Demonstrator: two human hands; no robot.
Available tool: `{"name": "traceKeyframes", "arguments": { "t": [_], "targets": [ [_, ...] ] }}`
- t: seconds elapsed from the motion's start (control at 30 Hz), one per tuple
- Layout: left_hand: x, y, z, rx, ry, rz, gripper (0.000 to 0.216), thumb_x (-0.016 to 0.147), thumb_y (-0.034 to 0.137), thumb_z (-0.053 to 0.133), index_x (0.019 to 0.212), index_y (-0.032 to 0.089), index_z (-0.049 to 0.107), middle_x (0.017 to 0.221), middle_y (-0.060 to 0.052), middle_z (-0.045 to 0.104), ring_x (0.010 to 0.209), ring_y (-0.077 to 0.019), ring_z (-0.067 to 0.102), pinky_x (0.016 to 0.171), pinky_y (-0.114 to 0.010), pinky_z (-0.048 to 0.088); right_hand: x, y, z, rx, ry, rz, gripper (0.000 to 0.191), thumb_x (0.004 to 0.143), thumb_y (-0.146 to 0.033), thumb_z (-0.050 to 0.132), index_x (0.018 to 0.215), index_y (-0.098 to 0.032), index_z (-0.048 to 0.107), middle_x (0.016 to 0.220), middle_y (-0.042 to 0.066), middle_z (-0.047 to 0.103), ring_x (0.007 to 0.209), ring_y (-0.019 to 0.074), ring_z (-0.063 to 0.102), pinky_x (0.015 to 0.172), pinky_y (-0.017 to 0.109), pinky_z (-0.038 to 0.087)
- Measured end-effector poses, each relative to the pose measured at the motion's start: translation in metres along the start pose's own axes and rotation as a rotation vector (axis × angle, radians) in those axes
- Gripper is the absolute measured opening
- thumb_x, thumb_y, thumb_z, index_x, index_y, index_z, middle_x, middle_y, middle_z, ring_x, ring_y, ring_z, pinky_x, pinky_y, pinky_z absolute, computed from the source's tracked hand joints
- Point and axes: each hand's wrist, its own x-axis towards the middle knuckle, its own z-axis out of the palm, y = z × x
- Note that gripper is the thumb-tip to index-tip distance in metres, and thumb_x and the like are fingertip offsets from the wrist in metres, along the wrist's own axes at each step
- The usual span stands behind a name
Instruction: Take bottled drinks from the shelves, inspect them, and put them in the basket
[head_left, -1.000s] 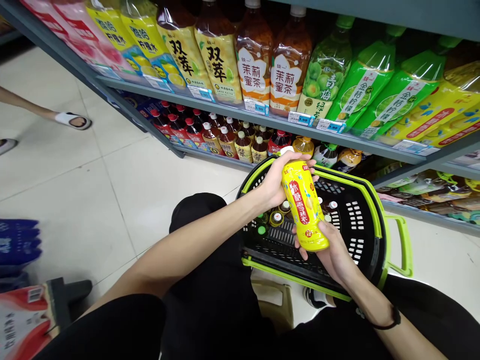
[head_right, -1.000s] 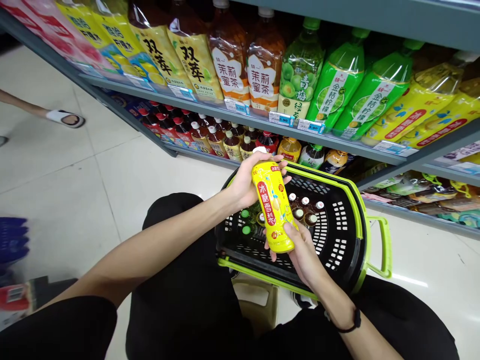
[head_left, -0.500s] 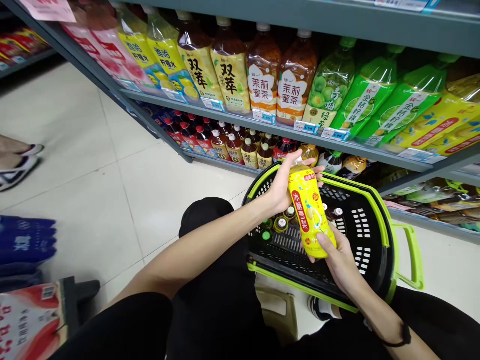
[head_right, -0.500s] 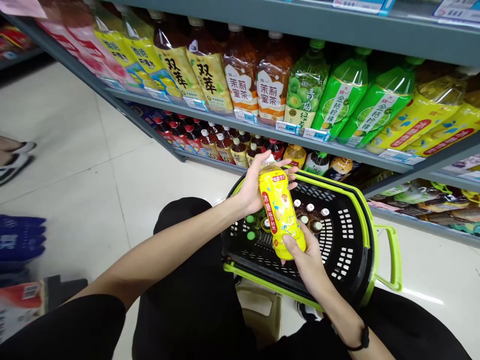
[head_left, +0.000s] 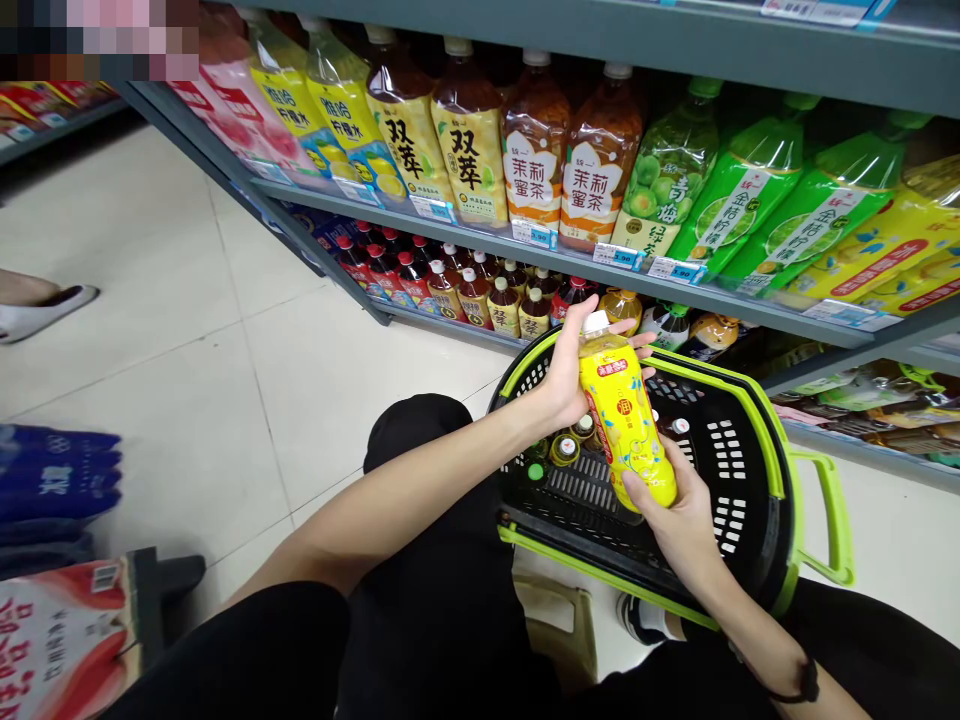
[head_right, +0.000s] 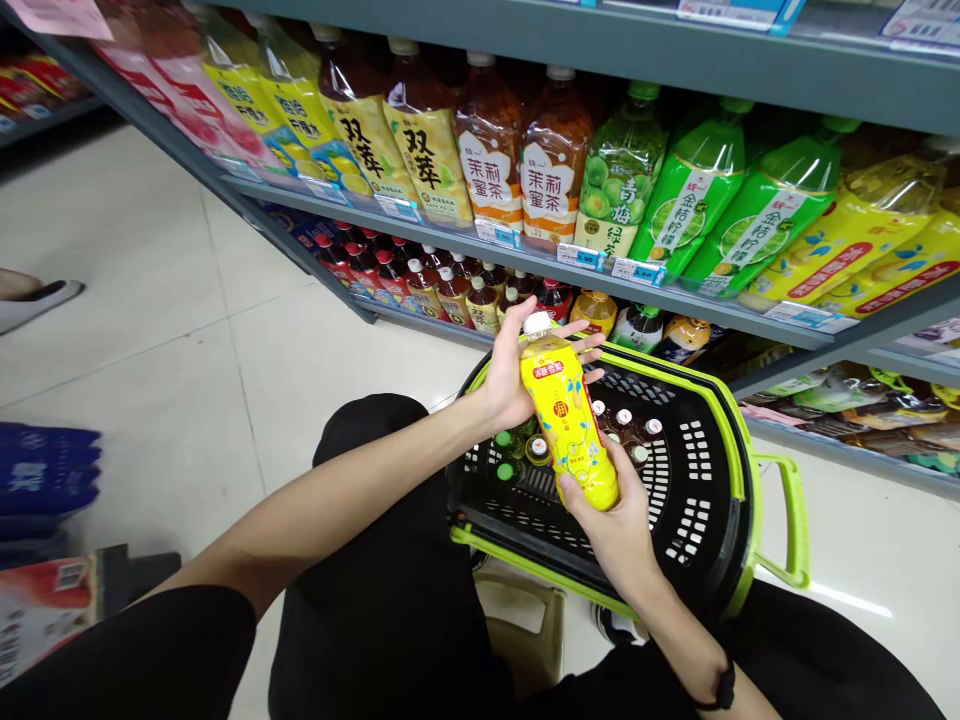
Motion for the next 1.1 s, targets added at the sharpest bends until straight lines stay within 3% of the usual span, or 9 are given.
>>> {"name": "traceKeyframes", "arguments": {
  "t": [0.23, 0.6, 0.7, 0.8, 0.9, 0.97, 1.1],
  "targets": [
    [0.000, 0.001, 0.000, -0.032, -0.036, -0.015, 0.055, 0.087, 0.062, 0.058, 0.108, 0.013, 0.071, 0.103, -0.014, 0.077, 0.085, -0.0206, 0.070, 0.085, -0.037, 0.058, -0.001, 0.009, -0.007, -0.228, 0.053, -0.144, 0.067, 0.076, -0.041, 0.085, 0.135, -0.021, 0.061, 0.130, 0.013, 0.070, 0.112, 0.0288, 0.070, 0.100, 0.046, 0.059],
    [-0.003, 0.002, 0.003, -0.069, -0.031, -0.021, 0.042, 0.086, 0.051, 0.059, 0.088, 0.011, 0.073, 0.084, -0.010, 0.076, 0.074, -0.0168, 0.069, 0.078, -0.032, 0.059, -0.004, 0.000, -0.004, -0.366, 0.140, -0.133, 0.076, 0.070, -0.048, 0.087, 0.136, -0.017, 0.065, 0.122, 0.014, 0.074, 0.105, 0.0320, 0.073, 0.099, 0.052, 0.059],
    [-0.004, 0.003, 0.002, -0.088, -0.028, 0.002, 0.040, 0.086, 0.049, 0.056, 0.084, 0.013, 0.071, 0.077, -0.006, 0.073, 0.068, -0.0149, 0.067, 0.075, -0.031, 0.059, -0.003, -0.002, -0.004, -0.222, 0.094, -0.037, 0.077, 0.068, -0.048, 0.090, 0.135, -0.018, 0.065, 0.128, 0.014, 0.073, 0.114, 0.0326, 0.070, 0.105, 0.051, 0.055],
    [-0.005, 0.004, 0.002, -0.115, -0.050, 0.001, 0.037, 0.085, 0.049, 0.055, 0.079, 0.015, 0.069, 0.070, -0.002, 0.067, 0.064, -0.0142, 0.065, 0.072, -0.031, 0.059, 0.000, -0.009, -0.005, 0.107, 0.041, 0.175, 0.064, 0.080, -0.059, 0.077, 0.130, -0.020, 0.068, 0.133, 0.011, 0.072, 0.121, 0.0323, 0.068, 0.103, 0.048, 0.056],
    [-0.007, 0.005, 0.003, -0.125, -0.065, -0.031, 0.034, 0.082, 0.048, 0.056, 0.077, 0.017, 0.067, 0.066, -0.001, 0.064, 0.060, -0.0142, 0.063, 0.070, -0.031, 0.058, 0.002, -0.017, -0.003, 0.349, 0.011, 0.391, 0.056, 0.090, -0.065, 0.060, 0.116, -0.019, 0.075, 0.123, 0.011, 0.077, 0.117, 0.0334, 0.070, 0.095, 0.047, 0.059],
    [-0.008, 0.005, 0.004, -0.129, -0.078, -0.047, 0.033, 0.081, 0.048, 0.056, 0.077, 0.017, 0.067, 0.065, -0.001, 0.064, 0.059, -0.0141, 0.063, 0.069, -0.031, 0.058, 0.002, -0.021, 0.000, 0.422, -0.012, 0.494, 0.053, 0.091, -0.063, 0.059, 0.112, -0.018, 0.077, 0.112, 0.011, 0.080, 0.112, 0.0338, 0.071, 0.092, 0.047, 0.060],
    [-0.009, 0.003, 0.005, -0.110, -0.107, -0.054, 0.033, 0.080, 0.048, 0.056, 0.075, 0.017, 0.066, 0.065, -0.001, 0.063, 0.058, -0.0134, 0.062, 0.069, -0.030, 0.057, -0.001, -0.023, 0.004, 0.547, -0.144, 0.549, 0.048, 0.092, -0.057, 0.056, 0.112, -0.019, 0.077, 0.098, 0.010, 0.081, 0.098, 0.0326, 0.074, 0.084, 0.047, 0.061]
  ]
}}
